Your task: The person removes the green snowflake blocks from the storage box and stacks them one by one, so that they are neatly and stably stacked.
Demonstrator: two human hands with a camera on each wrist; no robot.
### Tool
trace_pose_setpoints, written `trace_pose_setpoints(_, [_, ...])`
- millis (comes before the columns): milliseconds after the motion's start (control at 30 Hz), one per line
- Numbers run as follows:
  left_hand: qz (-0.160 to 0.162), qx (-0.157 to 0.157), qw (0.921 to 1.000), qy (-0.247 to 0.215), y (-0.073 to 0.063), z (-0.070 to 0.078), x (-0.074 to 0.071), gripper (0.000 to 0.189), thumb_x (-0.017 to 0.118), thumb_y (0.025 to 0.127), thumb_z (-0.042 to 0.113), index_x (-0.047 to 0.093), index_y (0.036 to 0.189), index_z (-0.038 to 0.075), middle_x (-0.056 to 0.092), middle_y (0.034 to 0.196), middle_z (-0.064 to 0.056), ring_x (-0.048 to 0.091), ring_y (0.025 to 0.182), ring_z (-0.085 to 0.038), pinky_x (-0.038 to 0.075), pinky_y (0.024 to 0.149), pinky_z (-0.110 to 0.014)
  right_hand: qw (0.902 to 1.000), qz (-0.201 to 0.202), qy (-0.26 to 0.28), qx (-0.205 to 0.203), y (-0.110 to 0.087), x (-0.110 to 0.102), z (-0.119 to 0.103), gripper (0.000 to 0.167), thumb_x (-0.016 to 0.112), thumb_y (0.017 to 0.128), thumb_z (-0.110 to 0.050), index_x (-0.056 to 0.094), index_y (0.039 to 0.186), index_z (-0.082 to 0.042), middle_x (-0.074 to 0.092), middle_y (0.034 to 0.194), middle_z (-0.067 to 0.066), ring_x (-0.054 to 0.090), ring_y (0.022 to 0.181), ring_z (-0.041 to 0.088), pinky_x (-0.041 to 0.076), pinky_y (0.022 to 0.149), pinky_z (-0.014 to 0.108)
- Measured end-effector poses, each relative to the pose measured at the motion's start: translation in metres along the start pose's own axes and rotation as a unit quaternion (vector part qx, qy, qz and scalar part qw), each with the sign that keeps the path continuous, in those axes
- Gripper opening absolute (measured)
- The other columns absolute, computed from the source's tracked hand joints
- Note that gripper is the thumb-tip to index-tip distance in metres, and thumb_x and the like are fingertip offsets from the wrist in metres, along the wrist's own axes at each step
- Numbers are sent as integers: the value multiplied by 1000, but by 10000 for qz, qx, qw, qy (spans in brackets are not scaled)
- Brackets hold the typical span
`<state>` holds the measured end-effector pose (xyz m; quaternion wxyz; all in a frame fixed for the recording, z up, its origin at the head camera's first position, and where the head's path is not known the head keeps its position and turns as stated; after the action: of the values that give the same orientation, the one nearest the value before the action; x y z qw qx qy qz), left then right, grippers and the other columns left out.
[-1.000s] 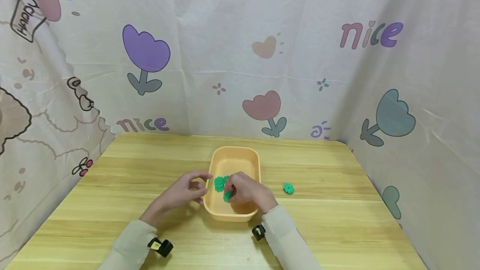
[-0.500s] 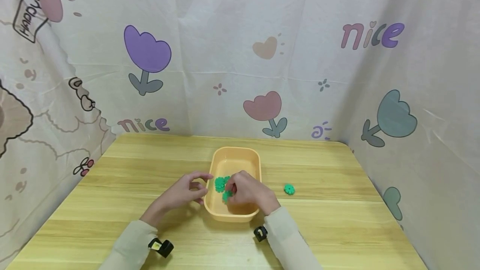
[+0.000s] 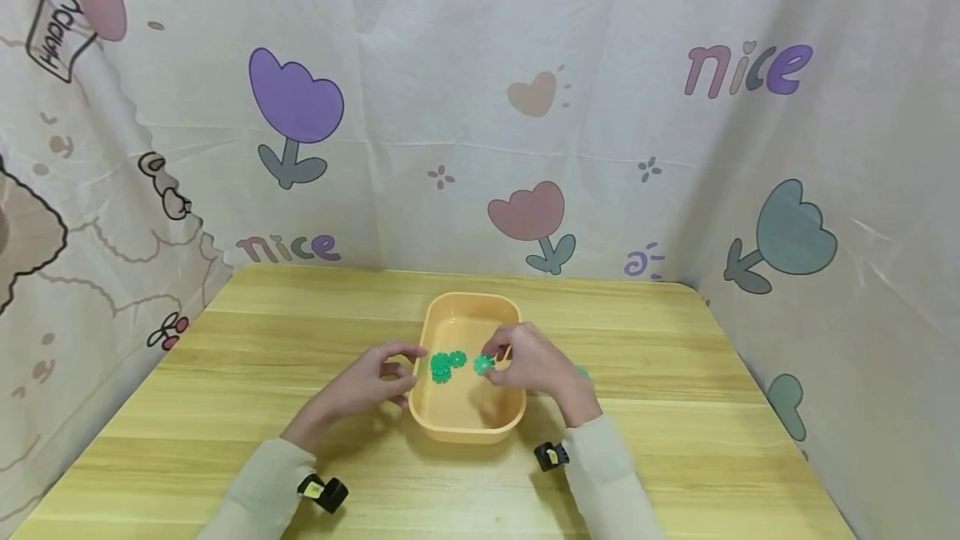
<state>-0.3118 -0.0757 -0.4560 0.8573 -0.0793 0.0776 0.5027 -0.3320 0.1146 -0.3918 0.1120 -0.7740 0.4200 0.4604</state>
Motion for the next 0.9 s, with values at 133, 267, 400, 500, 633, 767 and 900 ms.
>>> trace_pose_setpoints(133, [-2, 23, 10000, 21, 0, 0, 0, 50, 61, 99, 0, 45, 146, -9, 50, 130, -32, 66, 81, -17, 68, 78, -44, 9998, 181, -30, 109, -10, -16, 11, 13, 83, 81, -11, 77, 93, -12, 74, 89, -4, 67, 82, 19, 63, 74, 32])
trace_pose_setpoints(267, [-6, 47, 10000, 28, 0, 0, -1, 51, 62, 99, 1, 45, 146, -8, 48, 132, -31, 66, 82, -17, 68, 78, -43, 9991, 351, -33, 254, -20, -29, 23, 11, 83, 81, -12, 77, 91, -12, 73, 89, -4, 66, 82, 19, 64, 76, 37])
trace_pose_setpoints(400, [-3, 44, 10000, 23, 0, 0, 0, 50, 61, 99, 0, 45, 146, -9, 47, 133, -31, 66, 82, -17, 68, 78, -44, 9973, 472, -74, 560, -31, -40, 39, 12, 84, 81, -14, 78, 92, -14, 75, 92, -4, 66, 86, 20, 63, 79, 40])
trace_pose_setpoints(500, [0, 48, 10000, 22, 0, 0, 0, 49, 60, 99, -1, 45, 145, -9, 47, 133, -31, 66, 82, -17, 68, 78, -44, 9955, 514, -112, 787, -40, -47, 53, 14, 84, 82, -15, 78, 94, -14, 76, 95, -2, 67, 90, 24, 62, 81, 43])
trace_pose_setpoints(633, [3, 60, 10000, 9, 1, 0, 0, 49, 60, 99, -1, 45, 145, -9, 47, 134, -32, 65, 83, -17, 68, 77, -42, 9931, 576, -157, 1009, -51, -53, 71, 17, 84, 81, -15, 77, 96, -11, 76, 96, 1, 68, 92, 27, 61, 82, 43])
trace_pose_setpoints(767, [-7, 53, 10000, 8, 1, 0, 0, 49, 60, 99, 0, 45, 146, -9, 47, 134, -32, 66, 83, -18, 68, 76, -39, 9902, 593, -198, 1246, -63, -55, 89, 17, 85, 82, -15, 77, 97, -10, 76, 96, 2, 68, 92, 24, 62, 81, 40])
trace_pose_setpoints(900, [3, 46, 10000, 21, 1, -1, 0, 49, 61, 99, 0, 45, 145, -9, 47, 134, -32, 66, 82, -17, 68, 76, -39, 9885, 604, -136, 1381, -73, -54, 104, 17, 85, 83, -17, 77, 97, -10, 77, 97, 3, 69, 92, 22, 63, 82, 37])
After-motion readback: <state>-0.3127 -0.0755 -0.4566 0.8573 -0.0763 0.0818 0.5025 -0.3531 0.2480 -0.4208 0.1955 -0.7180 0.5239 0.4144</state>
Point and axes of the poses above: each hand's wrist, its own y-axis towards the middle knuckle, its own x-axis out of the palm, z = x × y, the point moved 10 cm from there along y, towards the middle knuckle
